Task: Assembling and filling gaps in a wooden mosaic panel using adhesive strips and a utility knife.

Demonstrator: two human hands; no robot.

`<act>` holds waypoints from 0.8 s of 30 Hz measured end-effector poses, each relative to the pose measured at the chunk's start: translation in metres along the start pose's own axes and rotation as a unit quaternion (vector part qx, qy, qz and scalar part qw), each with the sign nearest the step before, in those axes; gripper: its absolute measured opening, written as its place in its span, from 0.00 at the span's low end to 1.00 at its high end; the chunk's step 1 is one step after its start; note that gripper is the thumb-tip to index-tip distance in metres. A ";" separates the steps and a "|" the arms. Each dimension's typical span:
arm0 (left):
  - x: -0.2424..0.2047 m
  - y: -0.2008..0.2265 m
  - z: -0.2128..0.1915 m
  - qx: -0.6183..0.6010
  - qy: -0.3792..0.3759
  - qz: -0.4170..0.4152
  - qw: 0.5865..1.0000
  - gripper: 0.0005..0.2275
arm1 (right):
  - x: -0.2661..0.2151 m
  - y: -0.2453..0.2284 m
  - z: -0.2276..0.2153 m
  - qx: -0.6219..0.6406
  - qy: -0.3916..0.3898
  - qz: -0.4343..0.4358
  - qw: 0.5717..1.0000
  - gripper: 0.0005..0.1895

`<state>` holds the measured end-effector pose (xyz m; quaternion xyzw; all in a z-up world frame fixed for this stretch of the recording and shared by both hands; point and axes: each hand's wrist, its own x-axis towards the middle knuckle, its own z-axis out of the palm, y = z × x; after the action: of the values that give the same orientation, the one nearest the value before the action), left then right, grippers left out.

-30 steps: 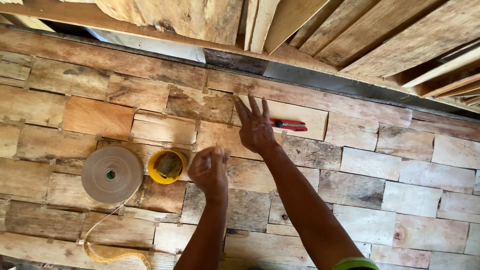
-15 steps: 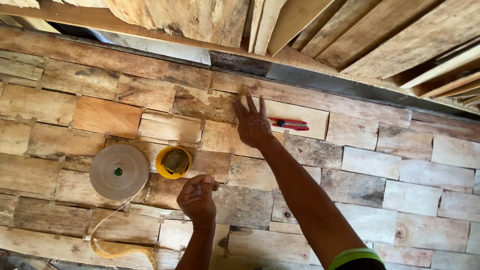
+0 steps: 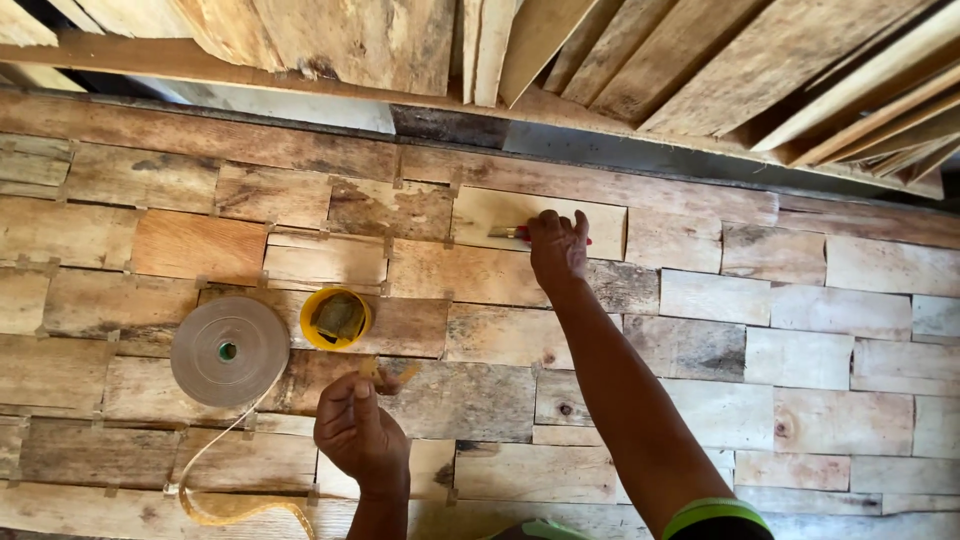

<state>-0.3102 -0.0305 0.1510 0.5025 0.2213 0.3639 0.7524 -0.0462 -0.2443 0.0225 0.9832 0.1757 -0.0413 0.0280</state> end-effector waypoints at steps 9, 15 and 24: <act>-0.023 0.023 -0.011 0.104 -0.024 -0.035 0.994 0.09 | -0.023 0.016 -0.018 0.018 0.090 -0.027 0.995 0.07; -0.042 0.008 0.006 0.052 -0.119 -0.022 0.991 0.06 | -0.127 0.067 -0.057 -0.003 -0.048 0.161 0.986 0.16; -0.099 -0.002 0.084 0.087 -0.232 -0.021 0.969 0.05 | -0.312 0.219 0.032 -0.004 0.013 0.305 0.952 0.11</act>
<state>-0.3141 -0.1574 0.1790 0.6318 0.0822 0.2010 0.7441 -0.2642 -0.5586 0.0283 0.9902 -0.1323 -0.0176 0.0407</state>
